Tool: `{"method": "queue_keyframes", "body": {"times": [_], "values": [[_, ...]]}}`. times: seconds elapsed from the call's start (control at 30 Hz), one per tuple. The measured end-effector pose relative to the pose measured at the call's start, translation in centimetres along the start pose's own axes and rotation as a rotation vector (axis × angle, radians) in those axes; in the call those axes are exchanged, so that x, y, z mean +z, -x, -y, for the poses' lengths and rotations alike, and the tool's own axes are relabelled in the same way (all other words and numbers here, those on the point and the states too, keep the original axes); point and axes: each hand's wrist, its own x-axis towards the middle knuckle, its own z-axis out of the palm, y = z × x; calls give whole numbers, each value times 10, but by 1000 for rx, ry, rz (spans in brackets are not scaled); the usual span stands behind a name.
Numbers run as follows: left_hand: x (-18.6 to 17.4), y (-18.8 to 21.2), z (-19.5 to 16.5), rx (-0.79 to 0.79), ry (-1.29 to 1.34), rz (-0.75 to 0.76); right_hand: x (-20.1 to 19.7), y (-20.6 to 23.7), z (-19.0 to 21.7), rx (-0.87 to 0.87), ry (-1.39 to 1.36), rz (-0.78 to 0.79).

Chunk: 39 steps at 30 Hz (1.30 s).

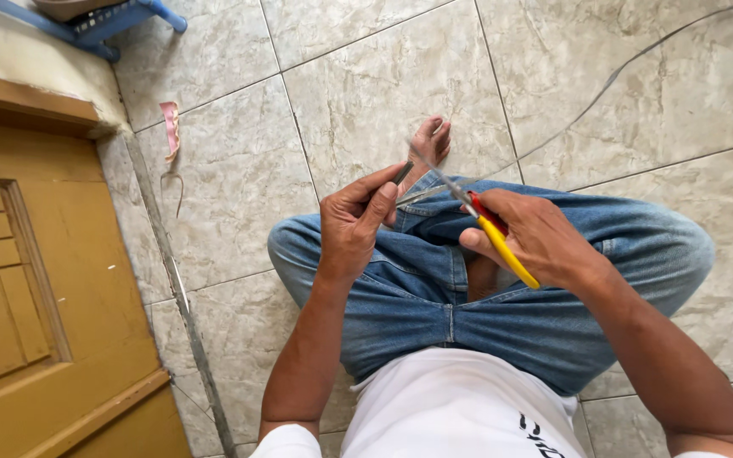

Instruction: The person sits on the floor and ties a stack of pink fabric pieces together with a gray elastic strap, wrapping the strap around the bundle and knotting it. They then pick up scissors and cut the strap material.

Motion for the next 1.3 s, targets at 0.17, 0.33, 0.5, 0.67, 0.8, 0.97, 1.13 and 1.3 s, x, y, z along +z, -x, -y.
{"method": "queue_keyframes", "body": {"times": [0.17, 0.33, 0.5, 0.67, 0.8, 0.97, 1.13, 1.3], "values": [[0, -3, 4, -14, 9, -18, 2, -7, -6, 83, 13, 45], [-2, -5, 6, -56, -29, -67, 4, -14, -17, -83, -73, -42], [-4, -11, 10, -29, 62, -77, 15, -28, -20, -76, 60, -58], [-12, -18, 14, -12, 44, -100, 20, -43, -22, -102, 55, -97], [-21, -26, 20, -13, 65, -153, 21, -59, -22, -189, 26, -95], [-32, -32, 28, -15, 87, -179, 27, -76, -17, -129, 106, -39], [-47, -41, 38, -19, 118, -208, 27, -97, -15, -101, 150, 50], [-65, -57, 40, 30, 107, -245, 33, -126, -13, -220, 101, -4]]}}
